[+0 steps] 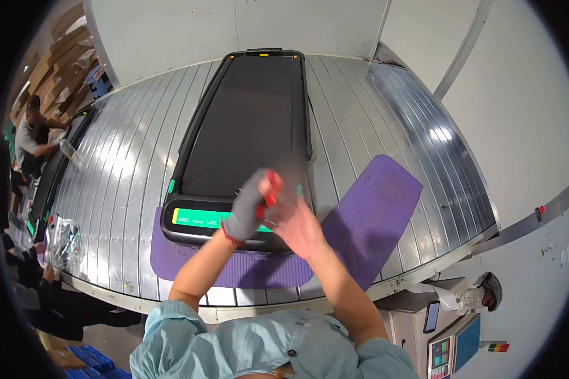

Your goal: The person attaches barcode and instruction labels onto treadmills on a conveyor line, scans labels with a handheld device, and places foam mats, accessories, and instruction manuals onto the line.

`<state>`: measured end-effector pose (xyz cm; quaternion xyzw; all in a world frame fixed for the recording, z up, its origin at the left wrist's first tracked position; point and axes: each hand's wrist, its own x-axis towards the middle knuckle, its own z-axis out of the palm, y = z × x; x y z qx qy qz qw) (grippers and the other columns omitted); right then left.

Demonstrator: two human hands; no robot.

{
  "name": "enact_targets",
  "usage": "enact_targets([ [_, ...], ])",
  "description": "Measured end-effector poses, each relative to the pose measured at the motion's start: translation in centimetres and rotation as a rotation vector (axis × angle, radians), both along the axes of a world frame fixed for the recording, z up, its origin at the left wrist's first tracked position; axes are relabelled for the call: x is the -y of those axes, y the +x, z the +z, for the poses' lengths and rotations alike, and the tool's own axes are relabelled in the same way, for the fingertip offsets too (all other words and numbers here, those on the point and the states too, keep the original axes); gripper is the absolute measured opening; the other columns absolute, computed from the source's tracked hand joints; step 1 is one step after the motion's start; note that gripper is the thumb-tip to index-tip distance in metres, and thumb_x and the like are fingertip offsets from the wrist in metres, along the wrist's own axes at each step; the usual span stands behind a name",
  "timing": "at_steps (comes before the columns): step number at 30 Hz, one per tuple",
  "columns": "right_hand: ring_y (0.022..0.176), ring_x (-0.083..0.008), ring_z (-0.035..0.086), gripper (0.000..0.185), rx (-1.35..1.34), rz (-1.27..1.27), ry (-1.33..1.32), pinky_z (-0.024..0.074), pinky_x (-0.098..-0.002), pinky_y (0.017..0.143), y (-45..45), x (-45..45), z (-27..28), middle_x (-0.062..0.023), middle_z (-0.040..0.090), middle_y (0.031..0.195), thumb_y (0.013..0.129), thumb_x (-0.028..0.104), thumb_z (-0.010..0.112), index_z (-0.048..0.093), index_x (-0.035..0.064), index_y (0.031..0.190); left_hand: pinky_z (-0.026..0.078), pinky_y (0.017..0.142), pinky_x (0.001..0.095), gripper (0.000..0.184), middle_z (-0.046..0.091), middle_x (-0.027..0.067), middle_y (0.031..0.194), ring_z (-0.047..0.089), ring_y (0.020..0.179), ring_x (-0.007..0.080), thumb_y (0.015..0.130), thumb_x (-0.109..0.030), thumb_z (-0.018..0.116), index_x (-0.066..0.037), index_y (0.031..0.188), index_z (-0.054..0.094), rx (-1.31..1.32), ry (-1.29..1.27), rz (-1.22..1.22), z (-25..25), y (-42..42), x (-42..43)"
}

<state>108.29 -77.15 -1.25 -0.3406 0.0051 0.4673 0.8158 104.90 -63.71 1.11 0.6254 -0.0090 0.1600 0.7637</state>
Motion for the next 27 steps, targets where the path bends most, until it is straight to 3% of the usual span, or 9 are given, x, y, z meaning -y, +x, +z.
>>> enact_targets([
  [4, 0.061, -0.0102, 0.049, 0.024, -0.084, -0.051, 0.223, 0.0400, -0.0196, 0.054, 0.3, 2.6, -0.4, -0.0045, 0.052, 0.073, 0.088, 0.025, 0.038, 0.047, 0.0039, 0.093, 0.039, 0.073, 0.0284, 0.032, 0.050, 0.0041, 0.086, 0.048, 0.081, 0.0162, 0.080, -0.033, 0.050, -0.003, 0.093, 0.052, 0.054, 0.487, -0.461, -2.0, -4.2, 5.3],
  [6, 0.049, -0.0065, 0.042, 0.020, 0.027, -0.109, 0.149, 0.0341, -0.0172, 0.043, 1.0, 4.5, -1.1, -0.0017, 0.049, 0.067, 0.087, 0.023, 0.040, 0.049, 0.0053, 0.085, 0.039, 0.074, 0.0280, 0.033, 0.050, 0.0051, 0.089, 0.047, 0.083, 0.0161, 0.080, -0.032, 0.050, -0.003, 0.095, 0.051, 0.161, 0.504, -0.385, -2.1, -5.1, 6.2],
  [9, 0.055, -0.0092, 0.047, 0.018, 0.190, -0.088, 0.130, 0.0388, -0.0193, 0.051, 1.1, 7.8, -0.4, -0.0018, 0.053, 0.073, 0.085, 0.018, 0.044, 0.051, 0.0035, 0.090, 0.038, 0.077, 0.0270, 0.034, 0.049, 0.0071, 0.094, 0.046, 0.088, 0.0159, 0.080, -0.030, 0.051, -0.002, 0.099, 0.050, 0.381, 0.531, -0.220, -1.5, -4.9, 7.7],
  [12, 0.055, -0.0083, 0.047, 0.015, 0.422, -0.158, -0.012, 0.0382, -0.0187, 0.050, -0.1, 9.2, 0.5, -0.0019, 0.054, 0.072, 0.084, 0.015, 0.046, 0.053, 0.0024, 0.090, 0.039, 0.071, 0.0217, 0.033, 0.051, 0.0041, 0.087, 0.046, 0.081, 0.0082, 0.082, -0.027, 0.051, -0.002, 0.103, 0.048, -0.034, 0.240, 0.129, -1.5, -4.2, 9.4],
  [14, 0.048, -0.0039, 0.042, 0.011, 0.741, -0.323, -0.281, 0.0322, -0.0154, 0.042, -0.9, 9.3, 1.3, -0.0023, 0.053, 0.065, 0.083, 0.012, 0.048, 0.052, 0.0021, 0.084, 0.039, 0.069, 0.0213, 0.034, 0.051, 0.0037, 0.086, 0.046, 0.080, 0.0074, 0.081, -0.026, 0.052, -0.002, 0.105, 0.047, -0.052, 0.198, 0.112, -1.6, -3.6, 10.9],
  [15, 0.048, -0.0039, 0.042, 0.011, 0.742, -0.323, -0.273, 0.0322, -0.0154, 0.042, -0.8, 9.6, 1.2, -0.0023, 0.053, 0.065, 0.083, 0.012, 0.048, 0.052, 0.0021, 0.084, 0.039, 0.068, 0.0209, 0.035, 0.051, 0.0033, 0.085, 0.046, 0.079, 0.0066, 0.081, -0.026, 0.053, -0.002, 0.107, 0.046, -0.069, 0.150, 0.095, -1.5, -3.3, 11.6],
  [18, 0.058, -0.0053, 0.050, 0.011, 1.396, -0.474, -0.436, 0.0385, -0.0159, 0.050, -1.0, 10.6, 1.1, -0.0037, 0.056, 0.069, 0.081, 0.008, 0.050, 0.053, -0.0006, 0.088, 0.039, 0.066, 0.0201, 0.037, 0.050, 0.0021, 0.083, 0.045, 0.075, 0.0054, 0.081, -0.024, 0.054, -0.002, 0.109, 0.045, -0.155, 0.077, 0.074, -0.8, -3.1, 12.2],
  [25, 0.063, -0.0078, 0.054, 0.013, 1.235, -0.045, -0.406, 0.0432, -0.0210, 0.055, 1.9, 14.1, 2.1, -0.0052, 0.057, 0.069, 0.078, 0.006, 0.054, 0.053, -0.0023, 0.087, 0.039, 0.060, 0.0183, 0.026, 0.049, -0.0011, 0.077, 0.045, 0.065, 0.0045, 0.081, -0.017, 0.053, -0.004, 0.102, 0.047, -0.128, -0.033, 0.203, 1.1, -2.2, 12.2],
  [27, 0.063, -0.0079, 0.054, 0.013, 1.175, 0.049, -0.362, 0.0434, -0.0218, 0.055, 2.3, 14.2, 1.7, -0.0056, 0.057, 0.069, 0.078, 0.007, 0.055, 0.053, -0.0025, 0.087, 0.039, 0.058, 0.0183, 0.019, 0.050, -0.0005, 0.075, 0.046, 0.064, 0.0050, 0.080, -0.014, 0.053, -0.004, 0.096, 0.049, -0.113, -0.489, 0.037, 1.4, -2.2, 11.5],
])
